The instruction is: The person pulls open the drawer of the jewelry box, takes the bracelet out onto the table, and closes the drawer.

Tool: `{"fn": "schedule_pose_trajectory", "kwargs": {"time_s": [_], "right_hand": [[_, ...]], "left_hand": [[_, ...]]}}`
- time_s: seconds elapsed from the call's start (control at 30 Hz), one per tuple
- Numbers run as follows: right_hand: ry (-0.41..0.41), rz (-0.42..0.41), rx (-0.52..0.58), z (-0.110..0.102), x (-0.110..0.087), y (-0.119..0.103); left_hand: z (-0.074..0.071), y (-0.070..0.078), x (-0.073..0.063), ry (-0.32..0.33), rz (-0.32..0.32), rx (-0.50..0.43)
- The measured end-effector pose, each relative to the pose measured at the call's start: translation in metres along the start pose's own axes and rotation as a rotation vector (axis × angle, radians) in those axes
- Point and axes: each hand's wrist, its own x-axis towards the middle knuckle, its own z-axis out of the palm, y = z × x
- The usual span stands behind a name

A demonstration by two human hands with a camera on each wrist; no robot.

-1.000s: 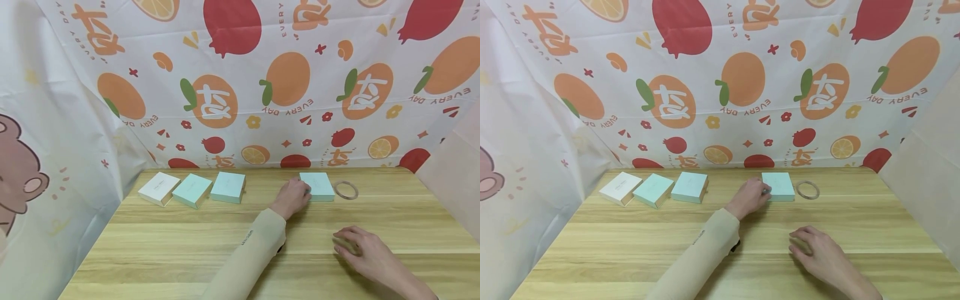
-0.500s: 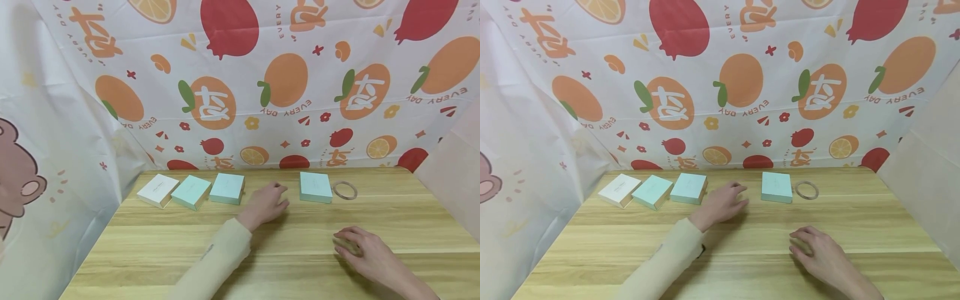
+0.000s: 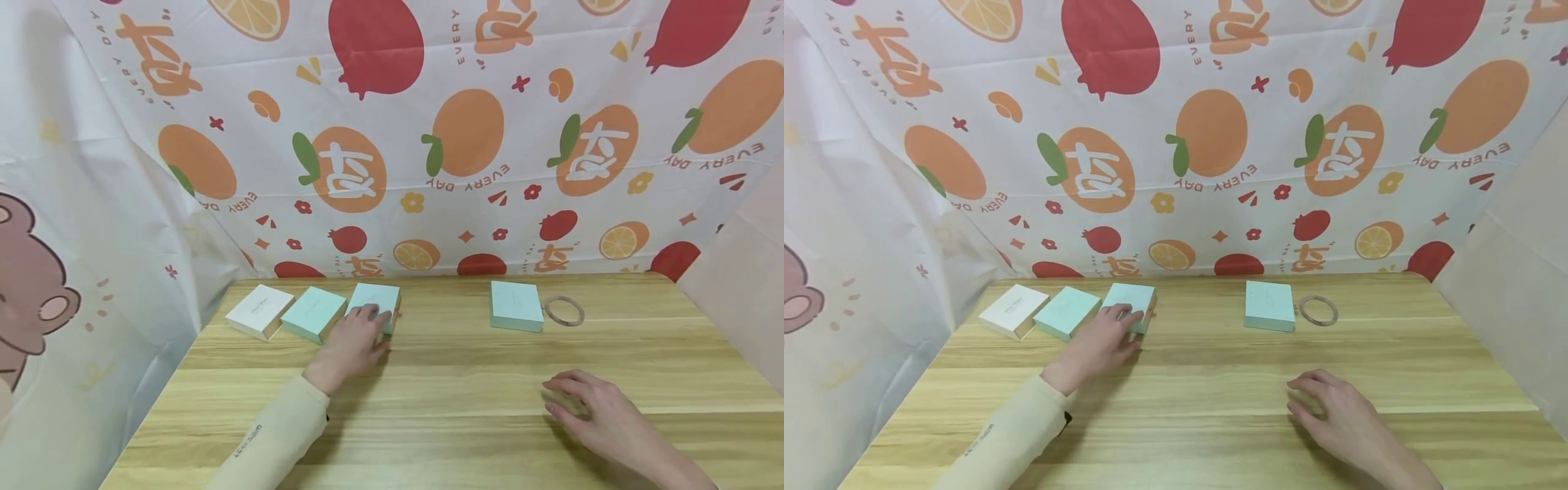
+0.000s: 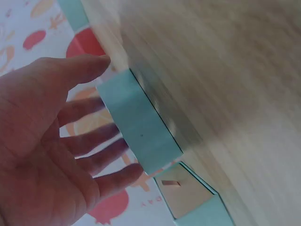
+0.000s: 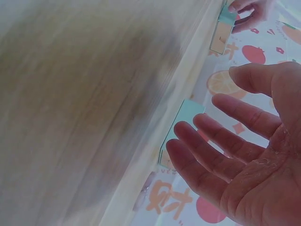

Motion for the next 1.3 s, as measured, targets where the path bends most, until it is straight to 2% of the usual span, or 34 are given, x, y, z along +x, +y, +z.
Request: {"fn": "schedule_pose_trajectory", "kwargs": {"time_s": [0.17, 0.43, 0.57, 0.77, 0.9, 0.97, 1.1, 1.3], "right_hand": [[0.006, -0.019, -0.007, 0.001, 0.0, 0.003], [0.032, -0.029, -0.041, 0.001, -0.002, 0.004], [0.017, -0.021, -0.043, 0.001, -0.002, 0.003], [0.014, -0.026, -0.044, -0.001, -0.001, 0.001], [0.011, -0.029, -0.031, -0.002, 0.001, -0.001], [0.004, -0.028, -0.027, -0.002, 0.001, -0.002], [-0.01, -0.017, -0.027, -0.002, 0.003, -0.005], [-0.015, -0.041, -0.025, 0.0, 0.004, -0.009]], "left_hand": [[-0.002, -0.009, -0.001, 0.03, 0.038, -0.07], [-0.006, -0.009, -0.006, 0.072, 0.089, 0.0], [-0.007, -0.005, -0.011, 0.078, 0.148, 0.009], [-0.01, 0.007, -0.03, 0.08, 0.243, -0.03], [-0.016, 0.015, -0.042, 0.059, 0.283, -0.111], [-0.019, 0.015, -0.044, 0.045, 0.282, -0.153], [-0.023, 0.009, -0.041, 0.011, 0.224, -0.211], [-0.021, -0.009, -0.032, -0.113, 0.166, -0.25]]}}
